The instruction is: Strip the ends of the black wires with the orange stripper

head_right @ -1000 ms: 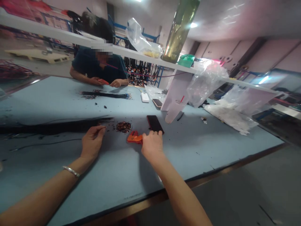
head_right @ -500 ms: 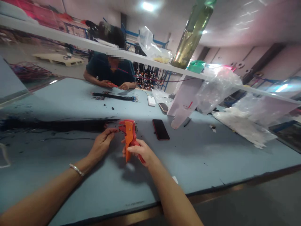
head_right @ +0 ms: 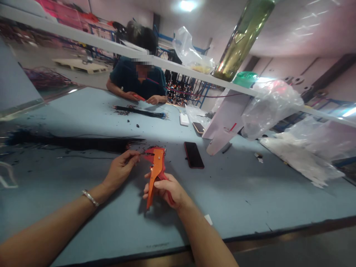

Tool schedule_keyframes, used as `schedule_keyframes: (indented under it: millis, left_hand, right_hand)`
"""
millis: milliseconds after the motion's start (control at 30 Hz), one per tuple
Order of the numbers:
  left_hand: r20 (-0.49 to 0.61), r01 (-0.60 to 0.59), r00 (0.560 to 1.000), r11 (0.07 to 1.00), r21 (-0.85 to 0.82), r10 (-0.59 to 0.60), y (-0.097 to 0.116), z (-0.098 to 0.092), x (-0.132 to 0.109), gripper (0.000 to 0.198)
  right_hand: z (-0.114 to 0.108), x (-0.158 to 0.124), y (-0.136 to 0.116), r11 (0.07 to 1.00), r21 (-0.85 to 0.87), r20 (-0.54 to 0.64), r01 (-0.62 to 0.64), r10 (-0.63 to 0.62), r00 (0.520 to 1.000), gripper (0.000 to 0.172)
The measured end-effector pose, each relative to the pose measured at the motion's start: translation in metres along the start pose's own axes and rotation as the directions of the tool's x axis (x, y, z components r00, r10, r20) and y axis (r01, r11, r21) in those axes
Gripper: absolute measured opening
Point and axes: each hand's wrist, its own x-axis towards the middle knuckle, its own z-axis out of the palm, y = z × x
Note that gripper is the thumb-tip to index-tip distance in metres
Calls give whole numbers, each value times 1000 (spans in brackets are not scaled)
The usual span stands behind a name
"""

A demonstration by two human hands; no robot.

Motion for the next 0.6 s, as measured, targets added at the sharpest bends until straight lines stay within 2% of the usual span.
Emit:
schedule_keyframes:
  millis: [167,367,600]
  left_hand:
    - [-7,-43,999,999,1,43,1,-1,-1,18]
    - [19,-110,994,994,8,109,0,-1,-1,16]
    - [35,-126,991,991,-41,127,-3,1,-2,15]
  right_hand:
    - [1,1,2,999,36,6,-25,25,1000,40]
    - [-3,2,3,998,65,1,16,-16,1000,40]
    - [-1,0,2,999,1,8,-34,34,999,39]
